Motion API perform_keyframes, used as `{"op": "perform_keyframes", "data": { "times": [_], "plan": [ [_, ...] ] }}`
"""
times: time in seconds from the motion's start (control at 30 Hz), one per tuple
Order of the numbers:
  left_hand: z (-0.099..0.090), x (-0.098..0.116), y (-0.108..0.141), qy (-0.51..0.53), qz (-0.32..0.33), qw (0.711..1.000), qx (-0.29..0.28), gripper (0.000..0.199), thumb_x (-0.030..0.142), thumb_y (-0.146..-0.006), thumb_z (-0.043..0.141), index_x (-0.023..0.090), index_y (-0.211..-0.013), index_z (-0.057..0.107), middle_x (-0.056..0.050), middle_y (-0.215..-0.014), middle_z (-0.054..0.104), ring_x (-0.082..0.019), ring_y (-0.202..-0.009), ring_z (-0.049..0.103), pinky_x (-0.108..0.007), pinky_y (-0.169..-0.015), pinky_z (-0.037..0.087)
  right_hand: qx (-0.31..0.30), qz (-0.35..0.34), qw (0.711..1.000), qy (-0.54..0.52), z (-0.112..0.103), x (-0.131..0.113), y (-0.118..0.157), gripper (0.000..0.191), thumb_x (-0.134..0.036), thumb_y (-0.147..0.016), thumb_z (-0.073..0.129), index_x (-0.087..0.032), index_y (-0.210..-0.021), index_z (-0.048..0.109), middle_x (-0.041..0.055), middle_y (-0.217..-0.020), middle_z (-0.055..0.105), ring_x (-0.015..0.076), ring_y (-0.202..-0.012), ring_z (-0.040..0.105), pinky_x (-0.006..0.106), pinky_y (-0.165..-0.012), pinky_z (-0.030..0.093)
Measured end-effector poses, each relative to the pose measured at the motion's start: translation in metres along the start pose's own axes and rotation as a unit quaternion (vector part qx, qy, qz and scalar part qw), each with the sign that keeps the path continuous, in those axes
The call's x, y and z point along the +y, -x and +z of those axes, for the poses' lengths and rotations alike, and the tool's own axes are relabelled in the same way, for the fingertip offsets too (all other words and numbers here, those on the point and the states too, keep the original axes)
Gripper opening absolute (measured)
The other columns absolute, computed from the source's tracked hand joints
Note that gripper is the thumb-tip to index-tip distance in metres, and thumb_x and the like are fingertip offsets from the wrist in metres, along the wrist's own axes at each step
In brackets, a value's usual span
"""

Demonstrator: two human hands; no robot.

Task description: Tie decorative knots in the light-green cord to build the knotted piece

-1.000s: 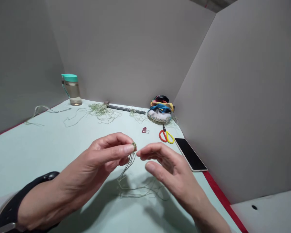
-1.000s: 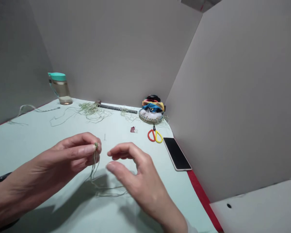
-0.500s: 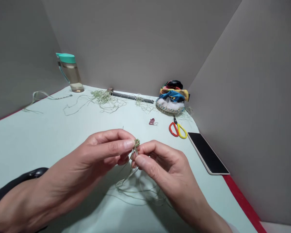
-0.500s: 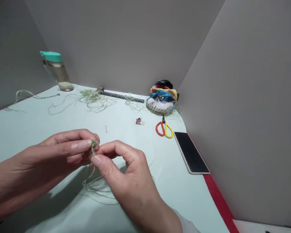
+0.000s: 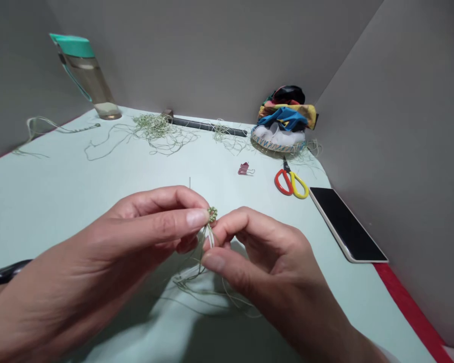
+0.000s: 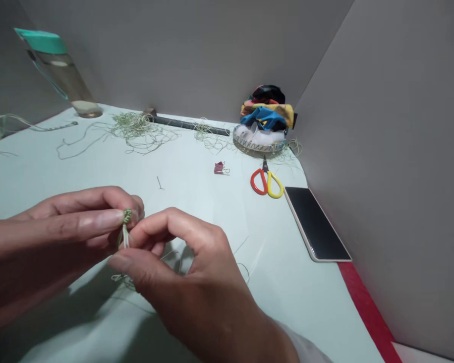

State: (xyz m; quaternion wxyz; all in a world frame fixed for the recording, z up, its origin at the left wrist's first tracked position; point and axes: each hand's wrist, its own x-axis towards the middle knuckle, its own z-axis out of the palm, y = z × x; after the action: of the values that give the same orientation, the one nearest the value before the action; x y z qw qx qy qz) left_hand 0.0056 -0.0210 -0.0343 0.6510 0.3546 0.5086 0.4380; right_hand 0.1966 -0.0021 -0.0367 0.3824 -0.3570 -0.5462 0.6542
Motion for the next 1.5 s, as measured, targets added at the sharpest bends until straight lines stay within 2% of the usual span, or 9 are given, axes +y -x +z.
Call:
{"op": "perform_keyframes", "data": {
  "times": [0.33, 0.43, 0.6, 0.77, 0.9, 1.0, 1.2, 1.33, 1.5],
  "plan": [
    [0.000, 0.001, 0.002, -0.010, 0.003, 1.000, 0.008, 0.023, 0.046, -0.082, 0.084, 0.023, -0.082, 0.081, -0.004, -0.075, 0.068, -0.018, -0.073, 0.063, -0.019, -0.061, 0.060, -0.018, 0.017, 1.000, 0.015, -0.006, 0.000, 0.003, 0.015, -0.031, -0.092, 0.080, -0.024, -0.082, 0.072, -0.0046, -0.079, 0.066, 0.0102, -0.068, 0.053, 0.024, -0.070, 0.049],
    [-0.002, 0.000, 0.004, -0.014, 0.003, 1.000, 0.022, 0.021, 0.045, -0.082, 0.085, 0.023, -0.082, 0.082, -0.004, -0.076, 0.067, -0.019, -0.075, 0.065, -0.022, -0.062, 0.062, -0.013, 0.018, 1.000, 0.006, -0.006, -0.001, 0.002, 0.018, -0.033, -0.091, 0.080, -0.023, -0.081, 0.069, -0.0034, -0.078, 0.065, 0.0122, -0.070, 0.056, 0.025, -0.069, 0.050],
    [-0.004, -0.003, 0.003, -0.022, 0.024, 0.999, 0.040, 0.017, 0.041, -0.081, 0.086, 0.024, -0.083, 0.081, -0.005, -0.091, 0.072, -0.023, -0.086, 0.069, -0.026, -0.067, 0.065, -0.003, -0.010, 1.000, 0.017, -0.008, -0.002, 0.004, 0.016, -0.031, -0.092, 0.079, -0.025, -0.080, 0.070, -0.0040, -0.075, 0.064, 0.0152, -0.080, 0.062, 0.028, -0.081, 0.054],
    [-0.001, -0.001, 0.000, -0.020, 0.036, 0.999, 0.035, 0.018, 0.040, -0.082, 0.085, 0.024, -0.085, 0.080, -0.004, -0.095, 0.073, -0.023, -0.091, 0.070, -0.022, -0.071, 0.064, 0.005, 0.000, 0.999, 0.039, -0.009, 0.000, 0.002, 0.011, -0.027, -0.092, 0.078, -0.026, -0.083, 0.071, -0.0045, -0.074, 0.062, 0.0136, -0.072, 0.059, 0.026, -0.071, 0.051],
    [0.006, 0.010, 0.004, 0.022, -0.018, 0.999, -0.016, 0.017, 0.038, -0.087, 0.082, 0.022, -0.083, 0.079, -0.002, -0.085, 0.071, -0.017, -0.081, 0.068, -0.019, -0.069, 0.061, 0.006, -0.001, 0.999, 0.039, -0.006, 0.001, 0.000, 0.013, -0.027, -0.090, 0.075, -0.024, -0.081, 0.067, -0.0034, -0.077, 0.063, 0.0120, -0.069, 0.055, 0.022, -0.057, 0.043],
    [0.008, 0.014, 0.007, 0.048, -0.072, 0.995, -0.049, 0.021, 0.040, -0.088, 0.084, 0.020, -0.084, 0.078, 0.000, -0.075, 0.068, -0.013, -0.072, 0.064, -0.015, -0.066, 0.058, -0.003, 0.025, 0.999, 0.042, -0.004, 0.001, 0.001, 0.019, -0.035, -0.092, 0.073, -0.024, -0.081, 0.063, -0.0017, -0.077, 0.063, 0.0128, -0.065, 0.052, 0.025, -0.056, 0.043],
    [-0.002, 0.000, -0.001, 0.019, -0.034, 0.997, -0.064, 0.029, 0.047, -0.092, 0.076, 0.019, -0.085, 0.079, 0.003, -0.053, 0.053, -0.010, -0.053, 0.046, -0.017, -0.053, 0.050, -0.027, 0.023, 0.999, 0.036, -0.003, 0.006, 0.005, 0.029, -0.053, -0.096, 0.069, -0.027, -0.086, 0.062, 0.0013, -0.077, 0.068, 0.0207, -0.073, 0.066, 0.034, -0.069, 0.055],
    [0.000, 0.001, -0.003, 0.006, -0.034, 0.998, -0.057, 0.029, 0.044, -0.095, 0.072, 0.019, -0.082, 0.078, 0.004, -0.050, 0.049, -0.010, -0.055, 0.046, -0.016, -0.057, 0.050, -0.007, 0.007, 0.999, 0.049, -0.004, 0.006, 0.007, 0.025, -0.050, -0.098, 0.068, -0.028, -0.087, 0.067, 0.0020, -0.085, 0.073, 0.0225, -0.080, 0.069, 0.036, -0.072, 0.055],
    [0.005, 0.004, -0.002, 0.010, -0.026, 0.998, -0.058, 0.031, 0.047, -0.092, 0.076, 0.019, -0.081, 0.077, 0.004, -0.053, 0.049, -0.008, -0.051, 0.035, -0.014, -0.051, 0.046, -0.029, -0.005, 0.998, 0.049, -0.009, 0.005, 0.006, 0.019, -0.041, -0.099, 0.071, -0.027, -0.086, 0.069, -0.0013, -0.083, 0.072, 0.0173, -0.075, 0.065, 0.030, -0.068, 0.051]
  ]
}}
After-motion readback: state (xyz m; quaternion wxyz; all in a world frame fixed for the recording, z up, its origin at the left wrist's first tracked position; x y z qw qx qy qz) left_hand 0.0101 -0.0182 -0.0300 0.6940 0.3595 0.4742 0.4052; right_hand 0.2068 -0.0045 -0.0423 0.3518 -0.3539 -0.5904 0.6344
